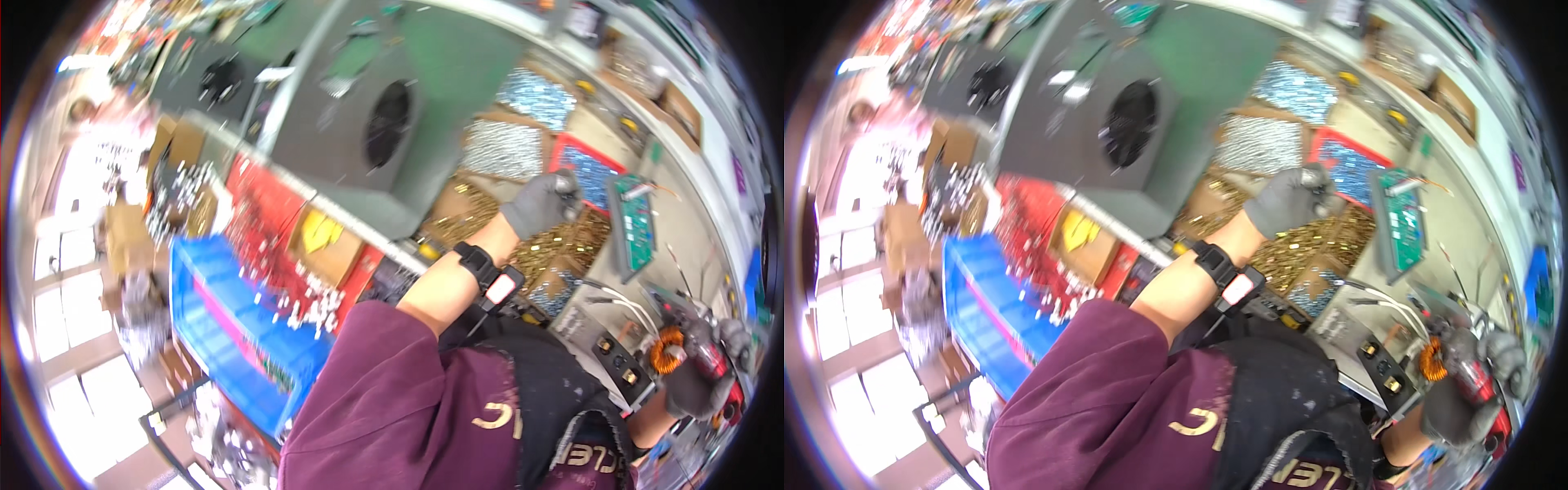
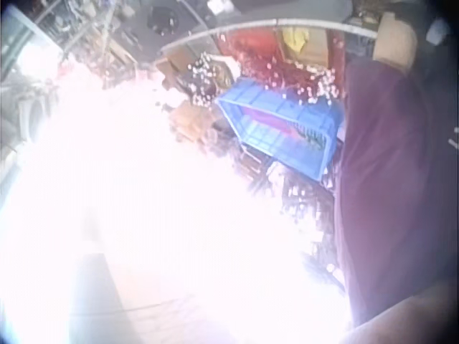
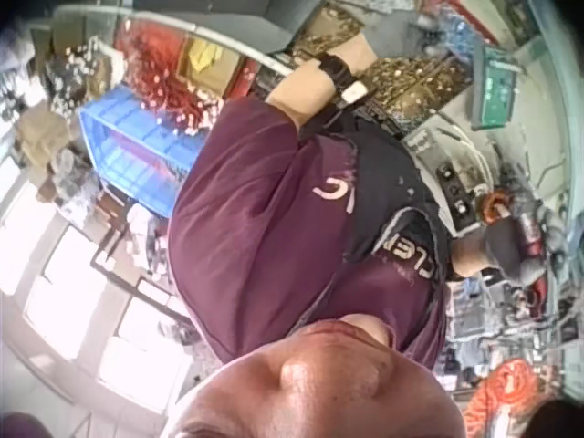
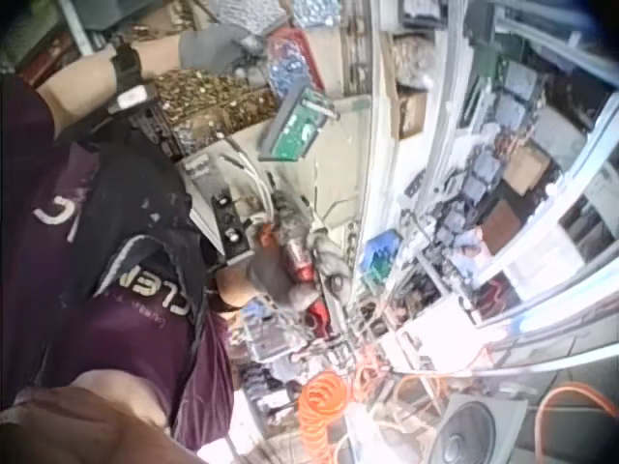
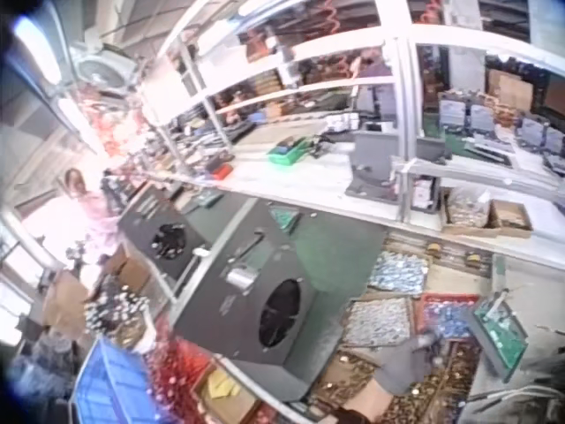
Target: Assembling and wiring an industrial power inverter component on a factory line, including securing circuit boards and a cooling fan using a pneumatic screwdriver.
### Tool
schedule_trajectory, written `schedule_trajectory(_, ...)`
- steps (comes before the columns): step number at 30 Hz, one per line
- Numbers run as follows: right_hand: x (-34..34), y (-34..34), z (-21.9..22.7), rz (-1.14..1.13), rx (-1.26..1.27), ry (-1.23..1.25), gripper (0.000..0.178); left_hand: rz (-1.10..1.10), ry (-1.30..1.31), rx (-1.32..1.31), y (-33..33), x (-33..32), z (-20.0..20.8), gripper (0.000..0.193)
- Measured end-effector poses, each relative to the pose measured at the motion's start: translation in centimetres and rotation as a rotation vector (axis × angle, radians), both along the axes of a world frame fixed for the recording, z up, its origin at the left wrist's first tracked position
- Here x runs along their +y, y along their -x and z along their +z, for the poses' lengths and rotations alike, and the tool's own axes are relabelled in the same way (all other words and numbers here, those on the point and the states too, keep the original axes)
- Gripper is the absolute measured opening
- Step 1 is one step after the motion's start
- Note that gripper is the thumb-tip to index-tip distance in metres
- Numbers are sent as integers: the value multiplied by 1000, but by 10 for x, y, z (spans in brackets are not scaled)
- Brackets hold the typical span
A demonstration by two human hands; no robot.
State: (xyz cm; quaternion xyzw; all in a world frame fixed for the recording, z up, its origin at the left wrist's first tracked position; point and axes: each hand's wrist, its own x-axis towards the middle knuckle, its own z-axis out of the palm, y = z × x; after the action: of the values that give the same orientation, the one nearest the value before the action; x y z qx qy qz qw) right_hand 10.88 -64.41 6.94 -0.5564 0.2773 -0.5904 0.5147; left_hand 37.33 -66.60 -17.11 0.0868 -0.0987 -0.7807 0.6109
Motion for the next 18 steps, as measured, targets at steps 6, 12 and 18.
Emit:
schedule_trajectory(6,5,-27,-9,90,38,82,37,260,-393,-441,-82,164,43,27)
schedule_trajectory(12,29,-36,-10,204,8,57,37,293,-1431,-2004,-179,293,36,37)
schedule_trajectory(18,49,-36,-2,234,51,101,38,-241,-1842,-2101,-237,324,19,56)
